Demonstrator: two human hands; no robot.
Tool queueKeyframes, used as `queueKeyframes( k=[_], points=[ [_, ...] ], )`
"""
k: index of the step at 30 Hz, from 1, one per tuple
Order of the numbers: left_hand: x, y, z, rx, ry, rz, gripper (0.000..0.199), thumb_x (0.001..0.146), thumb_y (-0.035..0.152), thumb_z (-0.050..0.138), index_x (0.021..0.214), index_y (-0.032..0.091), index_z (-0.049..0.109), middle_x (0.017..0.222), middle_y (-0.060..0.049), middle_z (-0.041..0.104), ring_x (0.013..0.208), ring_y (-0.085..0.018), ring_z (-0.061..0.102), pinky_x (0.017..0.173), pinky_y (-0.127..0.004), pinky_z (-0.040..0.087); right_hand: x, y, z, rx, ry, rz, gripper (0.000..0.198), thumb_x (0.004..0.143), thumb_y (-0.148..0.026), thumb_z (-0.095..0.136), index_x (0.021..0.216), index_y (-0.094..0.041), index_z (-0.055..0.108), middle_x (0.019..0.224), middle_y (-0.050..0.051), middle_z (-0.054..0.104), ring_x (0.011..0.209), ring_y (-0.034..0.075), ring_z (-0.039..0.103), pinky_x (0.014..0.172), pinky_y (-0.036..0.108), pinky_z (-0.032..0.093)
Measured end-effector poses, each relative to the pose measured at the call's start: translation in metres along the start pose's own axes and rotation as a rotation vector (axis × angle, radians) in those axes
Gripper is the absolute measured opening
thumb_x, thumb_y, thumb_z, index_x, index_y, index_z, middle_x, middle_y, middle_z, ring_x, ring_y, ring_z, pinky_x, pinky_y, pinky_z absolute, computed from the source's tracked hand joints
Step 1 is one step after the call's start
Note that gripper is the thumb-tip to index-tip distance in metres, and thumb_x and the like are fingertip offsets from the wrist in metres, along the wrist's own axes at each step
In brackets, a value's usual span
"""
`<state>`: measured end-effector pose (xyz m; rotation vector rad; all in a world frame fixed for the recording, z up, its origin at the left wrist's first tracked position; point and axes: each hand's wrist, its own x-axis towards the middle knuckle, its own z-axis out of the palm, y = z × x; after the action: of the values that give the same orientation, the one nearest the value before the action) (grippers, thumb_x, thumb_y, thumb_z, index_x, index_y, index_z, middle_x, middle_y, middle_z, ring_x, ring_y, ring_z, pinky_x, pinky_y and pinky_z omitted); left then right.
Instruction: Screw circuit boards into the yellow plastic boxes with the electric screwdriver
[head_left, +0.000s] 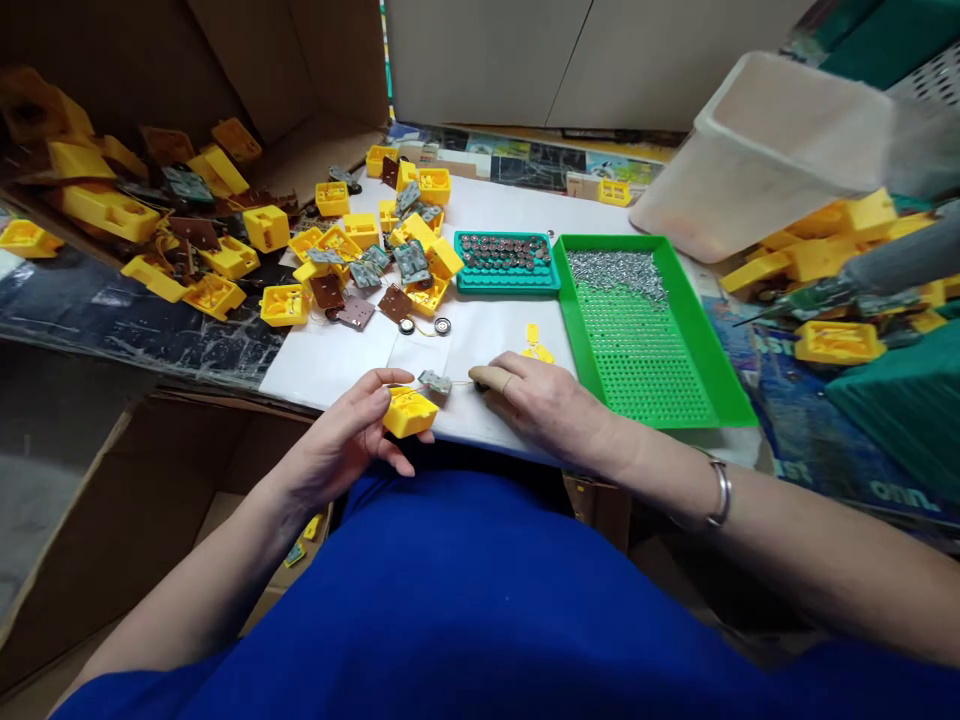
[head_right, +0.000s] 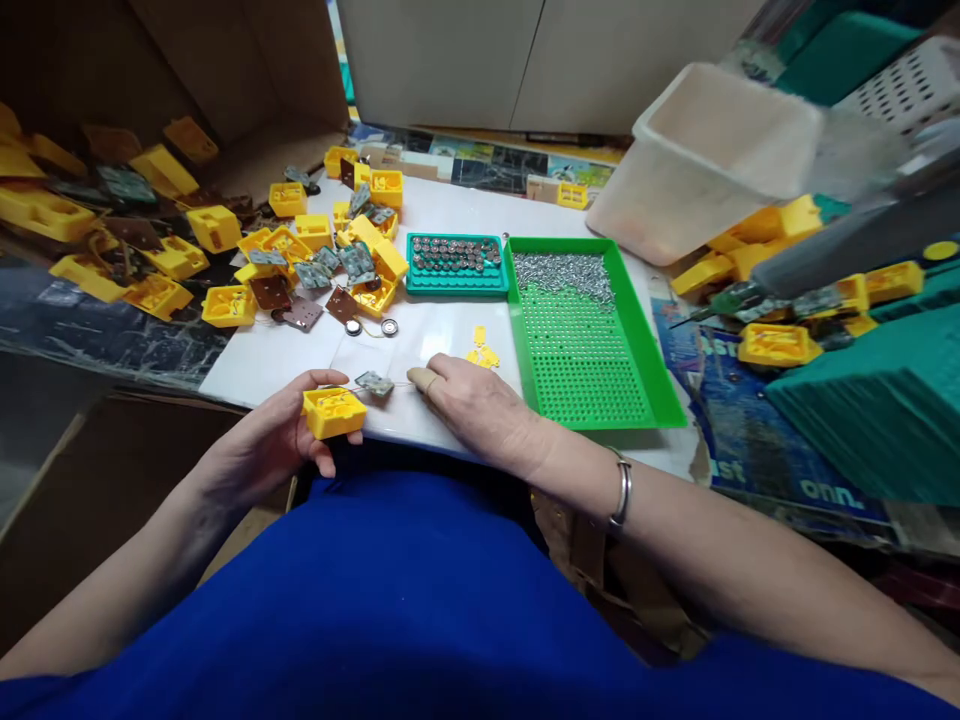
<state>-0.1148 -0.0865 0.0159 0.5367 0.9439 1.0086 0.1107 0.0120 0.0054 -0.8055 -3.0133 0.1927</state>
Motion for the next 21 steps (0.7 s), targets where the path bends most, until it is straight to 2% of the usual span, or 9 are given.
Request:
queueKeyframes(
  k=[3, 5, 8, 12, 16, 18, 21],
  points=[
    [-0.001, 0.001, 0.01, 0.037, 0.097, 0.015, 0.049, 0.074, 0.029, 0.079, 0.112, 0.021, 0.049, 0.086, -0.002, 0.068, 0.073, -0.018, 0.068, 0.046, -0.022, 0.057, 0.004, 0.001, -0.002, 0.037, -0.07, 0.132, 0.024, 0.095, -0.015, 0.048, 0.104, -0.011, 0.07, 0.095, 0.013, 0.066, 0.077, 0.018, 0.059, 0.068, 0.028, 0.045],
    [-0.001, 0.001, 0.014, 0.05, 0.119, -0.001, 0.048, 0.07, 0.021, 0.08, 0.107, 0.021, 0.049, 0.085, -0.001, 0.067, 0.071, -0.016, 0.067, 0.045, -0.019, 0.054, 0.006, 0.003, -0.003, 0.081, -0.077, 0.159, 0.024, 0.095, -0.017, 0.05, 0.108, -0.011, 0.069, 0.095, 0.012, 0.067, 0.077, 0.018, 0.06, 0.068, 0.028, 0.044],
    [0.001, 0.002, 0.018, 0.055, 0.083, -0.025, 0.043, 0.069, 0.017, 0.081, 0.102, 0.018, 0.053, 0.089, -0.002, 0.068, 0.069, -0.014, 0.067, 0.046, -0.016, 0.051, 0.009, 0.003, -0.006, 0.147, -0.025, 0.134, 0.029, 0.095, -0.022, 0.052, 0.12, -0.013, 0.065, 0.097, 0.011, 0.068, 0.078, 0.018, 0.06, 0.068, 0.027, 0.043],
    [0.006, 0.005, 0.02, 0.032, 0.081, -0.036, 0.035, 0.076, 0.016, 0.075, 0.109, 0.017, 0.06, 0.09, -0.004, 0.07, 0.068, -0.013, 0.068, 0.049, -0.016, 0.052, 0.014, 0.0, -0.011, 0.058, -0.121, 0.103, 0.025, 0.098, -0.025, 0.049, 0.107, -0.015, 0.07, 0.091, 0.01, 0.067, 0.073, 0.017, 0.059, 0.062, 0.027, 0.037],
    [0.006, 0.011, 0.02, -0.045, 0.114, -0.145, 0.034, 0.077, 0.012, 0.07, 0.11, 0.016, 0.06, 0.101, -0.011, 0.073, 0.077, -0.02, 0.074, 0.055, -0.019, 0.058, 0.017, -0.004, -0.013, 0.006, -0.156, 0.095, 0.025, 0.095, -0.01, 0.045, 0.099, -0.01, 0.07, 0.091, 0.013, 0.068, 0.073, 0.017, 0.059, 0.061, 0.028, 0.037],
    [0.006, 0.013, 0.021, -0.082, 0.134, -0.206, 0.035, 0.077, 0.011, 0.069, 0.11, 0.015, 0.059, 0.102, -0.013, 0.074, 0.084, -0.023, 0.076, 0.058, -0.019, 0.058, 0.017, -0.001, -0.013, 0.158, -0.086, 0.146, 0.021, 0.094, -0.011, 0.047, 0.096, -0.01, 0.069, 0.095, 0.014, 0.068, 0.077, 0.017, 0.06, 0.065, 0.028, 0.042],
    [0.008, 0.011, 0.025, -0.066, 0.168, -0.206, 0.033, 0.078, 0.011, 0.07, 0.109, 0.014, 0.058, 0.1, -0.013, 0.075, 0.088, -0.023, 0.076, 0.068, -0.02, 0.06, 0.014, 0.006, -0.017, 0.733, -0.012, 0.299, 0.017, 0.094, -0.024, 0.052, 0.093, -0.012, 0.065, 0.084, 0.008, 0.067, 0.072, 0.014, 0.059, 0.066, 0.027, 0.048]
  ],
)
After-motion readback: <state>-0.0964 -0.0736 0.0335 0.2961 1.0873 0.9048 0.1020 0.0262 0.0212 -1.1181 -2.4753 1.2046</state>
